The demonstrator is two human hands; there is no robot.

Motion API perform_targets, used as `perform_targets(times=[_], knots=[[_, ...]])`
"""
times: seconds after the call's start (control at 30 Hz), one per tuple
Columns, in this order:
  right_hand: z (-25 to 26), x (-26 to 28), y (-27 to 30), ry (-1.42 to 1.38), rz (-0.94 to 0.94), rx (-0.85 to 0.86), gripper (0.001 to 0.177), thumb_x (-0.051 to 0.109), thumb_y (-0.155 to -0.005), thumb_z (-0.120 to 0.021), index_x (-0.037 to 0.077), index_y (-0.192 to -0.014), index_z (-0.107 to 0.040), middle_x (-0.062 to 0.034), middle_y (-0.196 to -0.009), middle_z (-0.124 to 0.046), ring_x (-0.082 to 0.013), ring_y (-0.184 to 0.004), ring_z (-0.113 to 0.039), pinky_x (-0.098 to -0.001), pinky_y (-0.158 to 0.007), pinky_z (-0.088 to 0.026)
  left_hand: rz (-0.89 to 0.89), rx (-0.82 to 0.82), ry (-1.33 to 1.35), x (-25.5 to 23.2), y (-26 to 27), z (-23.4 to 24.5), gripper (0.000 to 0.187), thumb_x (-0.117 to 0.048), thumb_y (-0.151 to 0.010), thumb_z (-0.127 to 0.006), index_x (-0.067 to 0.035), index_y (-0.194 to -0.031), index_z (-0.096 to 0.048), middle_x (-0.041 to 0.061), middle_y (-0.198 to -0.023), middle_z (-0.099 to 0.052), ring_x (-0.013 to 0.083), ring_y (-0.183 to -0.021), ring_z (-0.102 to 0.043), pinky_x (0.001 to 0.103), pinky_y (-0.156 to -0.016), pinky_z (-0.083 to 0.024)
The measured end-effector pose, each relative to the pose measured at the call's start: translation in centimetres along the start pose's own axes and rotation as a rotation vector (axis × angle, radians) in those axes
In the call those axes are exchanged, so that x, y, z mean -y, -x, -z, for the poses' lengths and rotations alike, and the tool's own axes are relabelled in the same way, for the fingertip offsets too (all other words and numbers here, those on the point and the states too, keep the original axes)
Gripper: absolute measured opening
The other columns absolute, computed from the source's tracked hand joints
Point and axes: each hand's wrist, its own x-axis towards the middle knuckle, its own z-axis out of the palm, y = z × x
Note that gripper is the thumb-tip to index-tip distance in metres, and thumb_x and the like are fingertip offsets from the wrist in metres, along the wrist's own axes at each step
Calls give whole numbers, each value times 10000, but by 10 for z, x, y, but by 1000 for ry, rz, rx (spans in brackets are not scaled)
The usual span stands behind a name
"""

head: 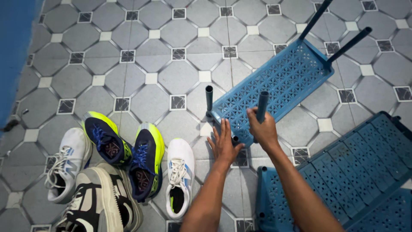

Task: The person sits on the floor and first moves several pairs of shoes aside. They then disassemble a blue plastic two-tier shoe rack by removing the top shelf and detaching the legs from the base. The person wipes the base with a cloth and places the disassembled parts on the floor.

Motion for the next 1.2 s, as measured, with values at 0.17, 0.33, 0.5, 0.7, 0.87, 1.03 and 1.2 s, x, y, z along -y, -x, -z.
perform_targets(times=[0.17,0.33,0.5,0.7,0.87,1.03,1.2], knots=[[6,-42,15,67,15,-199,434,236,-973,-682,34,-1286,-458,-67,-841,-630,-136,-678,-603,-292,-558,-490,-122,16,-42,24,10,7,1066,-429,-817,-825,-236,-1618,-149,0,-1716,-145,420,-1551,-155,729,-1165,-146],[43,-103,84,191,-36,-434,421,245,-927,-706,13,-1257,-586,-73,-1063,-681,-185,-796,-682,-331,-650,-555,-76,127,-71,46,14,11,953,-369,-891,-742,-254,-1649,-174,55,-1667,-228,414,-1533,-180,719,-1162,-173],[92,-137,158,674,-111,-453,374,267,-888,-800,14,-1144,-698,-151,-943,-740,-276,-843,-713,-388,-776,-560,-247,-106,21,58,29,-9,778,-306,-892,-742,-96,-1545,-374,183,-1608,-376,469,-1476,-299,625,-1124,-309],[110,-150,190,704,-40,-392,420,242,-822,-783,5,-1151,-672,-170,-956,-755,-314,-821,-751,-420,-762,-588,-195,-116,73,61,41,-20,683,-284,-908,-730,-73,-1495,-452,168,-1550,-476,460,-1437,-381,566,-1147,-339],[102,-129,176,716,50,-369,270,192,-904,-722,23,-1114,-722,-174,-988,-766,-315,-857,-749,-417,-783,-585,-170,-179,101,62,39,-9,730,-268,-897,-737,-35,-1507,-409,188,-1532,-476,467,-1425,-387,547,-1135,-330],[50,-72,123,525,237,-194,329,187,-887,-716,37,-1178,-683,-172,-1074,-736,-287,-954,-736,-384,-804,-594,-117,-228,165,58,22,11,860,-290,-894,-744,7,-1565,-296,268,-1526,-450,499,-1406,-381,519,-1154,-348],[-37,4,35,397,427,-30,453,194,-916,-731,31,-1319,-604,-181,-1219,-718,-296,-1073,-724,-395,-911,-569,-16,-283,117,59,-12,27,951,-317,-858,-773,39,-1543,-218,278,-1558,-385,478,-1430,-348,524,-1131,-333]])
